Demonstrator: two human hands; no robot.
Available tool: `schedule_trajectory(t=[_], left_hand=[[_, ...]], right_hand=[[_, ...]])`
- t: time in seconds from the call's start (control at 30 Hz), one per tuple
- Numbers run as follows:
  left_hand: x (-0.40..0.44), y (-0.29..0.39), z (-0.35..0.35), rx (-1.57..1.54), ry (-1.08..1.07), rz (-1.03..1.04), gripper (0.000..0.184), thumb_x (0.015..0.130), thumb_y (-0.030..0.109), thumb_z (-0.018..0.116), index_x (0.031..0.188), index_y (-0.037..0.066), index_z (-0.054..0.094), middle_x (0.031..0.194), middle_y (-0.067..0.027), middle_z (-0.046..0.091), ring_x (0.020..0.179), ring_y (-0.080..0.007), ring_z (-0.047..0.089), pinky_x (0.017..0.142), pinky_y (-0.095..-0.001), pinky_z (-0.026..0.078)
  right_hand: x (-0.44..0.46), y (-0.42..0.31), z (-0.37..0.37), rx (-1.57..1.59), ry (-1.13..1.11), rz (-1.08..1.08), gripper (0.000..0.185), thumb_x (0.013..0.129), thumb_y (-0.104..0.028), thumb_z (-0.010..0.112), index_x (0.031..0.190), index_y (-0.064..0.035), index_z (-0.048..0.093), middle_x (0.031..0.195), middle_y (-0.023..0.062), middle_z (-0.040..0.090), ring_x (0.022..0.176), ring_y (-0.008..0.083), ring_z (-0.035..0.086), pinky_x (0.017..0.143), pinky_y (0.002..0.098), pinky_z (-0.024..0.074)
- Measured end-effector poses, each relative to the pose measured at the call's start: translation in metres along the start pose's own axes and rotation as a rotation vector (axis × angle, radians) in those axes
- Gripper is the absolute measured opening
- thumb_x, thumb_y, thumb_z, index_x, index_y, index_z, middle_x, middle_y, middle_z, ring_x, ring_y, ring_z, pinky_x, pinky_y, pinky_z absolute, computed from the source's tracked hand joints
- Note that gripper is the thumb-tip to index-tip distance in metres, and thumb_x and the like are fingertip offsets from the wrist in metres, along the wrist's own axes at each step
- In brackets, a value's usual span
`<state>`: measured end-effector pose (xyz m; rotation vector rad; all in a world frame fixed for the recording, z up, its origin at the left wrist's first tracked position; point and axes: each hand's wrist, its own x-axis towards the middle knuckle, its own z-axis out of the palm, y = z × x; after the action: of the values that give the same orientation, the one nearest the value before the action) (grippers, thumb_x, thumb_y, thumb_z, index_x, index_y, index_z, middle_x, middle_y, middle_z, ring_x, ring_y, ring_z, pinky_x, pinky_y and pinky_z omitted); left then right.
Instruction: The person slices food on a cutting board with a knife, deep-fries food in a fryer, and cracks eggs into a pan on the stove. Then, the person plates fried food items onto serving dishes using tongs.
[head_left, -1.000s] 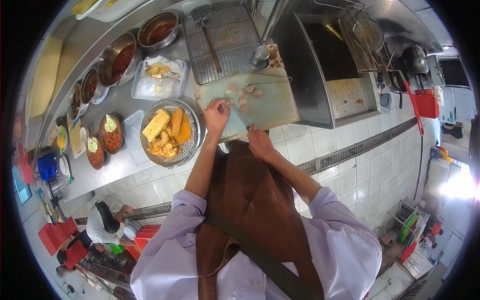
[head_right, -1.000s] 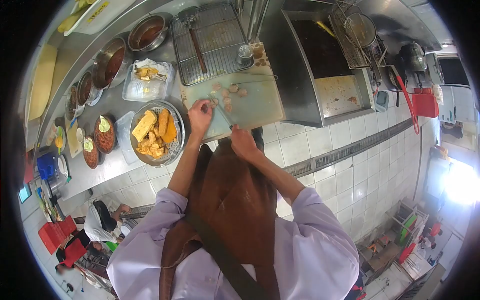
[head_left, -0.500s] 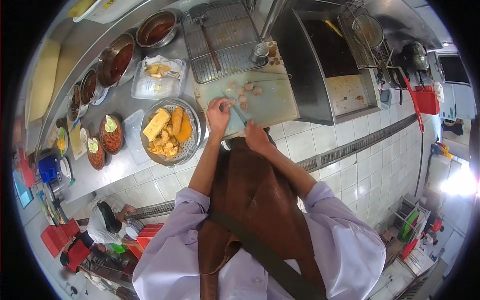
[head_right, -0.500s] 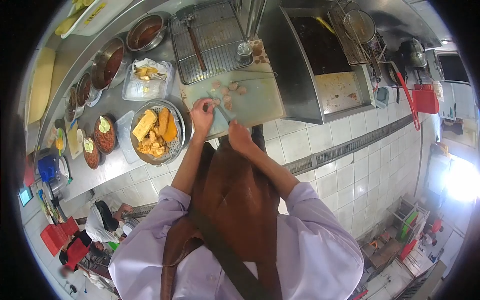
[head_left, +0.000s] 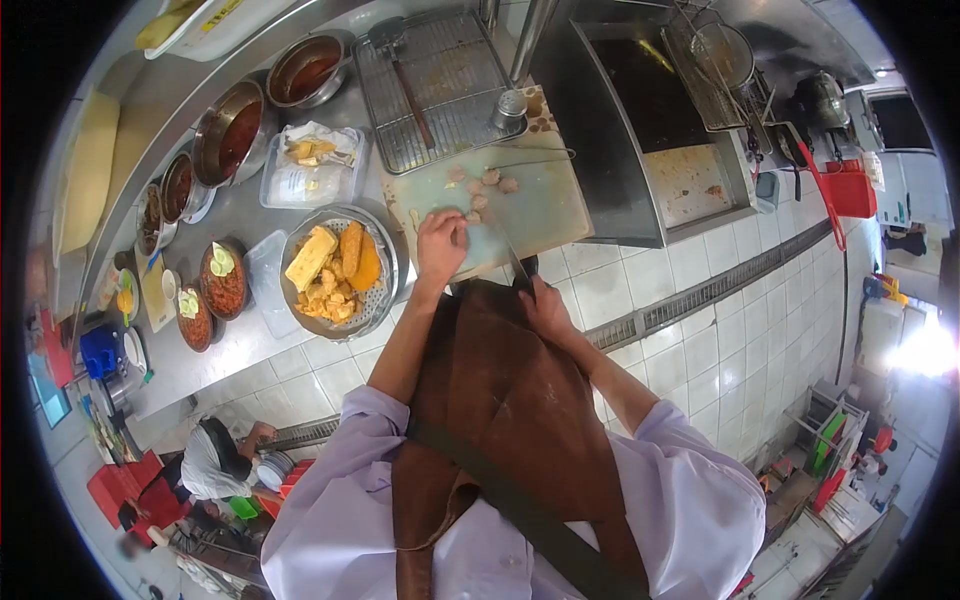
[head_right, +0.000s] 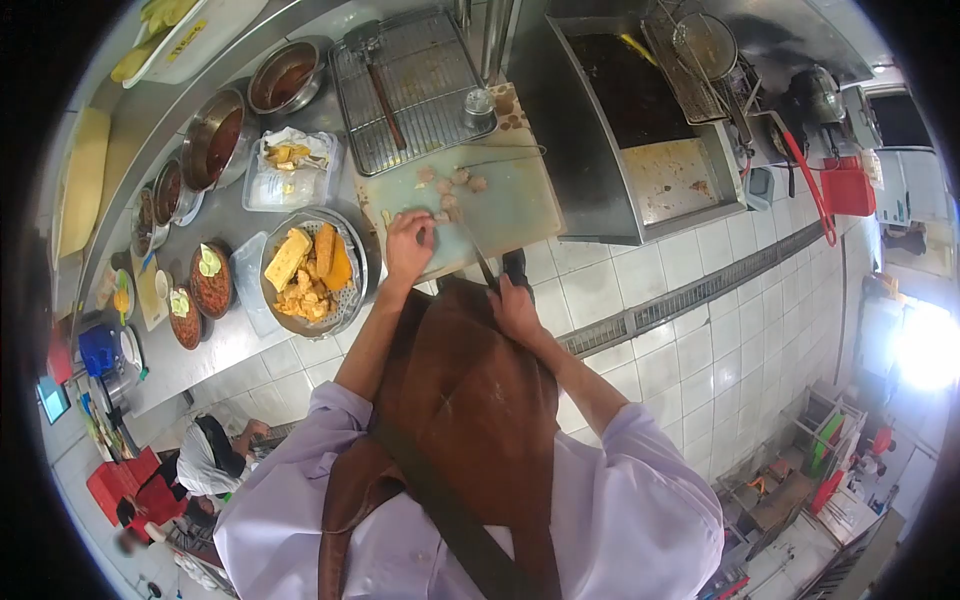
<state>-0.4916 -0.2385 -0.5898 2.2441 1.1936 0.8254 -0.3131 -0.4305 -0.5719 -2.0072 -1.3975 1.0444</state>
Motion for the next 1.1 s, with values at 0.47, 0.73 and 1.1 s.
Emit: schedule_trajectory(t=[0.47,0.73,1.1], left_hand=[[0.038,0.003,0.009,-0.051,0.022,-0.081,0.017,0.071,-0.002,0.065,0.087,0.006,0.066,0.098,-0.0121,0.061,0.09,-0.0333,0.061,0.08,-0.0444,0.049],[0.01,0.01,-0.015,0.031,-0.052,-0.075,0.031,0.07,-0.005,0.063,0.1,0.004,0.062,0.107,-0.0132,0.058,0.097,-0.0315,0.06,0.085,-0.0397,0.05],[0.011,0.029,-0.013,-0.233,-0.054,-0.311,0.055,0.066,-0.01,0.071,0.117,0.004,0.056,0.112,-0.0115,0.057,0.083,-0.0222,0.061,0.073,-0.0327,0.054]], right_hand=[[0.092,-0.028,0.003,0.225,0.385,-0.043,0.023,0.088,-0.013,0.063,0.099,0.0048,0.053,0.08,0.0282,0.061,0.079,0.0497,0.059,0.069,0.052,0.0455],[0.082,-0.016,-0.003,0.121,0.346,-0.042,0.022,0.088,-0.013,0.063,0.096,0.0039,0.05,0.082,0.0286,0.061,0.08,0.0497,0.059,0.07,0.0536,0.0448],[0.064,-0.03,0.028,-0.226,-0.012,-0.044,0.032,0.09,-0.011,0.055,0.113,0.0093,0.047,0.097,0.0343,0.061,0.088,0.0488,0.063,0.078,0.0548,0.0513]])
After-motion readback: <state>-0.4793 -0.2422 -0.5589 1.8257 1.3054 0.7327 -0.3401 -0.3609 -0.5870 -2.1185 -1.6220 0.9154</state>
